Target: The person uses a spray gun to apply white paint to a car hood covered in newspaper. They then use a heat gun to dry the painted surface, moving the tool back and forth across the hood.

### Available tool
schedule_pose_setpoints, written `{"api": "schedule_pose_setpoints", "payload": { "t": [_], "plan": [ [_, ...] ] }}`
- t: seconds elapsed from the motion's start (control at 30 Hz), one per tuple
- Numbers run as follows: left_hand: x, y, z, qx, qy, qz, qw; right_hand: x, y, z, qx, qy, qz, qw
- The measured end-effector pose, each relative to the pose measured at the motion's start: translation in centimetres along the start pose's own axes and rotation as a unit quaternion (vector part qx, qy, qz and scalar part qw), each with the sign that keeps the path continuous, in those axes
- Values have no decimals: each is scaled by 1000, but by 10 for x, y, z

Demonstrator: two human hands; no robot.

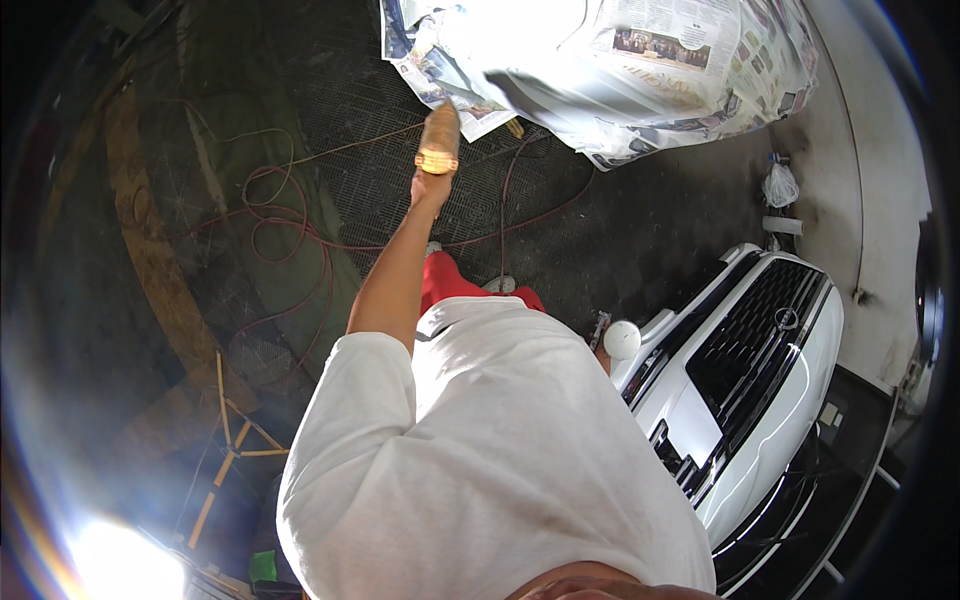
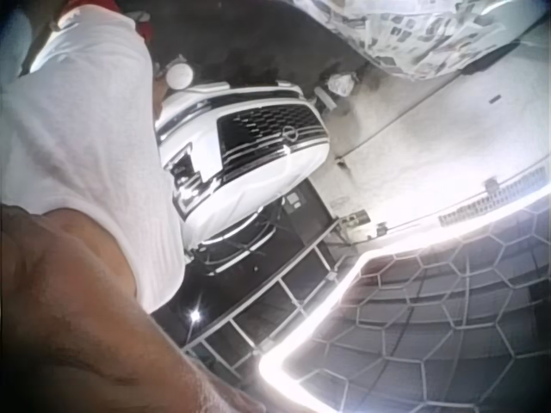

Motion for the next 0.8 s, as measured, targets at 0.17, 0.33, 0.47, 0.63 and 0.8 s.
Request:
{"api": "schedule_pose_setpoints", "payload": {
  "t": [0.17,0.33,0.47,0.63,0.8],
  "plan": [
    [52,-34,2,-99,-67,102,988,1,1,2,2,-1,-4,1000],
    [89,-59,5,-99,-146,263,948,0,0,0,3,5,-6,1000],
    [95,-52,-2,-107,-171,287,936,0,-3,-1,5,7,-11,1000],
    [57,-26,6,-110,-135,137,975,-1,-4,0,6,12,-18,1000],
    [15,19,4,16,-166,-61,984,-1,-7,-2,8,17,-23,1000]
  ]
}}
Point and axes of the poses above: each hand's wrist, its own x-axis away from the middle knuckle, its own y-axis out of the back of the hand, z = x × y, the point moved 3 cm from there along -x, towards the middle knuckle, and after that the axes turned 13 degrees about y, right-handed, at the moved point
